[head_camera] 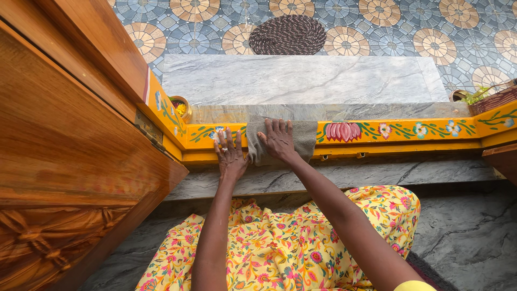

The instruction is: The person sits on the floor and wipes the painted yellow edge of a marble step with a cloth. They repeatedly rub the surface back and forth along the length of the step, occasionally adjusting the cloth.

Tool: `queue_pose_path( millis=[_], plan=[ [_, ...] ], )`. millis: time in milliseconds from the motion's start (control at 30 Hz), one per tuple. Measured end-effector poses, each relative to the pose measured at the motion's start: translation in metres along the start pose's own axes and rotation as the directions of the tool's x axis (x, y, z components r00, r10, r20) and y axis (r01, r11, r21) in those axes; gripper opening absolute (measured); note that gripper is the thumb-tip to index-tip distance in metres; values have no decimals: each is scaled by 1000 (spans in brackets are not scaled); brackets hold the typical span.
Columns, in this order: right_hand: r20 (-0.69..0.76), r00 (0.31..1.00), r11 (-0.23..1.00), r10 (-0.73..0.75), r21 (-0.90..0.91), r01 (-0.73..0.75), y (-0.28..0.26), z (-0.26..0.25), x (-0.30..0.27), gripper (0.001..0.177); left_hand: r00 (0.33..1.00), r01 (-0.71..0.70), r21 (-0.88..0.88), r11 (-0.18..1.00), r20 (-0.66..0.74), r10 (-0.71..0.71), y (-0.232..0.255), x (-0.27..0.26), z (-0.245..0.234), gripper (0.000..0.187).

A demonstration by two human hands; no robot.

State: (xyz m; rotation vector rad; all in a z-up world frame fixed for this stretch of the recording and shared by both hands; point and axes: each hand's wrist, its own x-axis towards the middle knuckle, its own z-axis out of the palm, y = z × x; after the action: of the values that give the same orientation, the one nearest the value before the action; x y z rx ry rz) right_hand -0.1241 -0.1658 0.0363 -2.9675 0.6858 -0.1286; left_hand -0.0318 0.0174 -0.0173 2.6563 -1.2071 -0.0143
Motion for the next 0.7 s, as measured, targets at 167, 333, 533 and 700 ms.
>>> queue_pose_path(
  millis=[167, 333, 533, 700],
  plan=[
    [136, 990, 999, 45, 12, -47, -6, -10, 6, 73, 1000, 8, -31, 999, 16, -8, 1, -1, -1, 97],
    [99, 995, 999, 22, 44, -26, -6, -9, 11, 72, 1000, -4, -46, 999, -25, 3, 0, -1, 0, 97],
    [120, 993, 999, 23, 31, -27, -6, -8, 16, 70, 999, -9, -43, 999, -32, 7, 0, -1, 2, 93],
    [44, 999, 999, -4, 54, 2, -7, -14, 16, 67, 1000, -3, -28, 1000, -4, 3, -1, -1, 4, 93]
  ],
)
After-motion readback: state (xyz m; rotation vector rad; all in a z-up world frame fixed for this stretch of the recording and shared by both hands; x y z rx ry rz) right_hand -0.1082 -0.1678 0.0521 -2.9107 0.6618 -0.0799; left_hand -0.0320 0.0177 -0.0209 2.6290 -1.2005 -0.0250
